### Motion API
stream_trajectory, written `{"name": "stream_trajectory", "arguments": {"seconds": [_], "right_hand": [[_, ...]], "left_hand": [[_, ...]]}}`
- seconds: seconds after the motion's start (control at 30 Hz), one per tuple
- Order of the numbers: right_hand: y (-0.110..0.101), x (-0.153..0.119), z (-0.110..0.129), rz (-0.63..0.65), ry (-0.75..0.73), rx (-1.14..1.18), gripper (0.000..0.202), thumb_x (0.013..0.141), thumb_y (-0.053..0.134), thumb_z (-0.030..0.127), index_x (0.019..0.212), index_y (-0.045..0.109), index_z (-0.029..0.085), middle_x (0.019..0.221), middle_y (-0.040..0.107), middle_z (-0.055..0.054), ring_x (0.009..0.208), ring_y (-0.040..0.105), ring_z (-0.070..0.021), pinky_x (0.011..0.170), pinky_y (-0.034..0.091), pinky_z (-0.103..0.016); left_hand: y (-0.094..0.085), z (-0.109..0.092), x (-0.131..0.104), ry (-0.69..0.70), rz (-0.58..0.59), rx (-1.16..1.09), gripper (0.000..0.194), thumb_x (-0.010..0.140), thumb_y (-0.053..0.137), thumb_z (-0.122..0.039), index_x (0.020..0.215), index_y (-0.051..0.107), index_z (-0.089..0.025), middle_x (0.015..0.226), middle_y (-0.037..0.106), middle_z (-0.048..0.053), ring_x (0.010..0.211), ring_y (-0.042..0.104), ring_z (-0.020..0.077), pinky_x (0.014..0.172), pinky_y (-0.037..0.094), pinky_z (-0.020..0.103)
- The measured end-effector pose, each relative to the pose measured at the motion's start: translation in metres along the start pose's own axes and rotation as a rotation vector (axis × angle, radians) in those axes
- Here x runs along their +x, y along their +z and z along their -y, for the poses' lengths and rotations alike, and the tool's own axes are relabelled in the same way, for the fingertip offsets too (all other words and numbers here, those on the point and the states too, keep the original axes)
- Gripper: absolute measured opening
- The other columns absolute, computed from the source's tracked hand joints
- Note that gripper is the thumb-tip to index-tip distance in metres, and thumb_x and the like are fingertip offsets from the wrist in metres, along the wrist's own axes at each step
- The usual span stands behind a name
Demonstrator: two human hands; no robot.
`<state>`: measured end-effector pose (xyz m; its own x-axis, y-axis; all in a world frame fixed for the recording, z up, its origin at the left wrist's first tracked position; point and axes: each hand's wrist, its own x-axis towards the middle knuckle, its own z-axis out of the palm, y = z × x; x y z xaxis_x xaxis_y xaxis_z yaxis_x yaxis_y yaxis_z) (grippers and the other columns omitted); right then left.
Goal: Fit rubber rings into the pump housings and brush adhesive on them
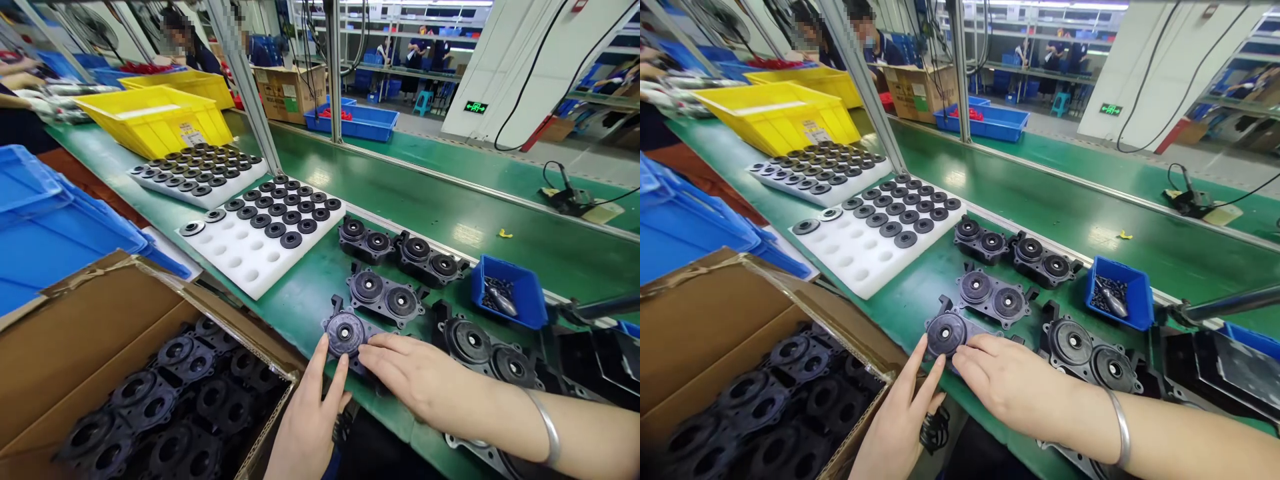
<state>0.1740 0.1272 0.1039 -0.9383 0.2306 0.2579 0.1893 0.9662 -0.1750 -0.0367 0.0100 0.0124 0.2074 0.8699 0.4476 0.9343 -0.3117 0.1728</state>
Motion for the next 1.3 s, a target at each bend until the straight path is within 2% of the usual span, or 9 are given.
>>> {"name": "stream_trajectory", "arguments": {"seconds": [0.13,0.37,0.5,0.6,0.7,0.87,1.1,1.23,1.3], "right_hand": [[0.0,0.001,0.0,-0.011,-0.151,-0.181,0.034,0.1,0.042,0.005,0.126,0.062,-0.004,0.123,0.071,-0.025,0.112,0.069,-0.0293,0.1,0.057,-0.042],[-0.002,0.002,-0.001,-0.055,-0.112,-0.015,0.032,0.104,0.038,0.009,0.124,0.062,0.004,0.116,0.073,-0.02,0.108,0.067,-0.0262,0.096,0.059,-0.041],[-0.023,-0.002,0.004,-0.154,0.144,0.326,0.026,0.104,0.044,0.015,0.122,0.062,0.012,0.111,0.072,-0.014,0.099,0.067,-0.0225,0.09,0.059,-0.038],[-0.035,-0.005,0.014,-0.039,0.33,0.717,0.016,0.101,0.058,0.028,0.108,0.068,0.017,0.1,0.07,-0.008,0.083,0.067,-0.0165,0.077,0.058,-0.028],[-0.032,-0.007,0.026,0.071,0.345,0.923,0.018,0.095,0.068,0.033,0.103,0.069,0.018,0.099,0.064,-0.006,0.079,0.064,-0.014,0.075,0.055,-0.026],[-0.027,-0.014,0.03,-0.049,0.441,1.002,0.02,0.088,0.073,0.03,0.078,0.062,0.017,0.083,0.058,-0.001,0.072,0.054,-0.0124,0.068,0.046,-0.024],[-0.038,-0.034,0.023,-0.06,0.659,1.427,0.046,0.075,0.084,0.056,0.079,0.062,0.016,0.073,0.061,0.002,0.058,0.055,-0.0094,0.06,0.049,-0.024],[-0.039,-0.045,0.019,-0.089,0.71,1.388,0.05,0.077,0.08,0.063,0.084,0.061,0.017,0.062,0.062,0.003,0.053,0.056,-0.0109,0.056,0.047,-0.024],[-0.041,-0.05,0.017,-0.151,0.704,1.244,0.047,0.081,0.077,0.061,0.082,0.061,0.017,0.061,0.06,0.003,0.053,0.054,-0.0108,0.055,0.045,-0.024]], "left_hand": [[0.005,-0.005,0.002,-0.039,-0.069,-0.027,0.061,0.099,0.049,-0.007,0.158,0.033,-0.018,0.164,0.034,0.022,0.144,0.048,0.0296,0.106,0.055,0.038],[-0.004,-0.013,0.005,-0.065,-0.112,-0.038,0.048,0.101,0.047,-0.009,0.148,0.047,-0.015,0.159,0.042,0.023,0.142,0.052,0.0296,0.105,0.056,0.038],[-0.026,-0.03,0.009,-0.24,-0.284,-0.234,0.03,0.102,0.048,-0.016,0.129,0.061,-0.018,0.134,0.064,0.015,0.124,0.066,0.0235,0.102,0.058,0.035],[-0.038,-0.044,0.02,-0.348,-0.344,-0.441,0.02,0.103,0.049,-0.018,0.117,0.063,-0.021,0.094,0.071,0.002,0.085,0.073,0.0134,0.08,0.06,0.022],[-0.043,-0.055,0.036,-0.355,-0.321,-0.49,0.017,0.102,0.053,-0.017,0.115,0.062,-0.023,0.082,0.069,-0.003,0.069,0.069,0.0099,0.068,0.057,0.018],[-0.043,-0.064,0.049,-0.278,-0.32,-0.516,0.019,0.099,0.056,-0.017,0.116,0.064,-0.023,0.096,0.074,0.0,0.082,0.073,0.0125,0.075,0.058,0.02],[-0.035,-0.076,0.045,-0.128,-0.328,-0.54,0.029,0.1,0.054,-0.018,0.126,0.064,-0.023,0.107,0.077,0.004,0.089,0.076,0.0145,0.079,0.06,0.021],[-0.034,-0.085,0.044,-0.1,-0.392,-0.533,0.041,0.102,0.048,-0.016,0.141,0.057,-0.024,0.117,0.076,0.006,0.102,0.074,0.0159,0.09,0.06,0.024],[-0.037,-0.087,0.042,-0.202,-0.472,-0.493,0.04,0.103,0.047,-0.016,0.139,0.06,-0.026,0.128,0.07,0.007,0.119,0.067,0.0188,0.105,0.054,0.031]]}}
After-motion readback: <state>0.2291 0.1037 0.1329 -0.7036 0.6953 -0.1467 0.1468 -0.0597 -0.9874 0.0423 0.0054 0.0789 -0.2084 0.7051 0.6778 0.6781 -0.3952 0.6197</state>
